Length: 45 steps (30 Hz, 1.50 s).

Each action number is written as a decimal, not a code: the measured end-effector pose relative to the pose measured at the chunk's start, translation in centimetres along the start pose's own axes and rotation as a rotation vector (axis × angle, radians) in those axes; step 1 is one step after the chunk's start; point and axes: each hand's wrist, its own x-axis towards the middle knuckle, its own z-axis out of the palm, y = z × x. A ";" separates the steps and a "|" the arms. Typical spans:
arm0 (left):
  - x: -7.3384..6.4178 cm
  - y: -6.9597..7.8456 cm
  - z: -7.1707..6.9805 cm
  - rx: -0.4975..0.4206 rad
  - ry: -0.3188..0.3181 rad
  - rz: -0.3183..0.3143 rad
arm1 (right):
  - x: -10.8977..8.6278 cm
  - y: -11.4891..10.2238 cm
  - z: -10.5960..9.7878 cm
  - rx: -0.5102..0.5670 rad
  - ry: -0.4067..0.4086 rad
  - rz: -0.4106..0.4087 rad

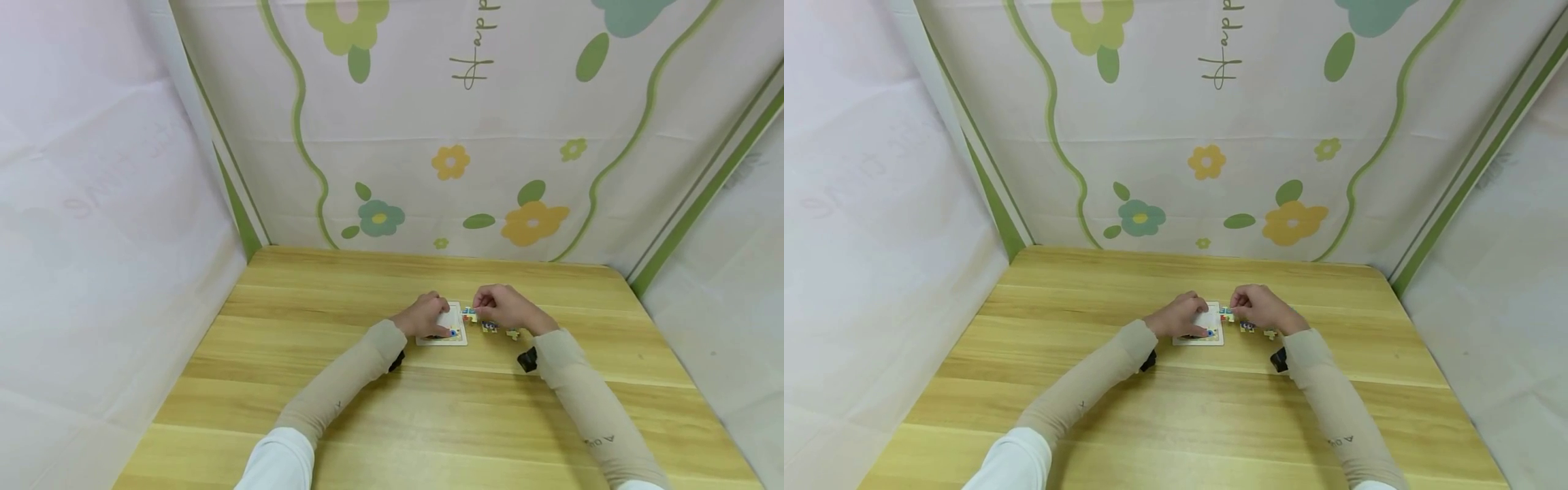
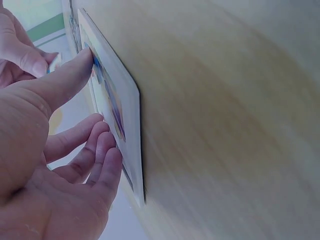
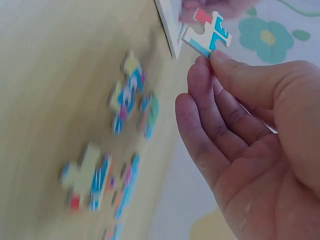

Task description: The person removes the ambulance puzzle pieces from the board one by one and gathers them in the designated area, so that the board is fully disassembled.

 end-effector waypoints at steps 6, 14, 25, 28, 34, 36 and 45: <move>0.0 -0.1 0.1 0.006 0.000 0.000 | -2.5 1.4 -2.0 0.000 0.036 0.016; 0.0 -0.3 0.1 0.011 0.001 -0.003 | -5.9 3.5 -4.5 0.000 0.093 0.028; 0.1 -0.2 0.3 0.003 0.000 -0.010 | -9.2 6.2 -5.4 -0.003 0.171 0.075; 0.2 -0.1 0.2 0.000 0.004 -0.019 | -9.3 7.0 -5.1 0.032 0.141 0.074; 0.2 -0.1 0.2 0.003 0.002 -0.020 | -8.9 8.4 -4.0 0.074 0.095 0.082; 0.2 0.0 0.1 0.005 -0.002 -0.015 | -8.9 8.7 -3.7 0.065 0.096 0.103; 0.4 -0.3 0.3 0.022 -0.003 -0.012 | -9.1 8.8 -3.7 0.006 0.092 0.115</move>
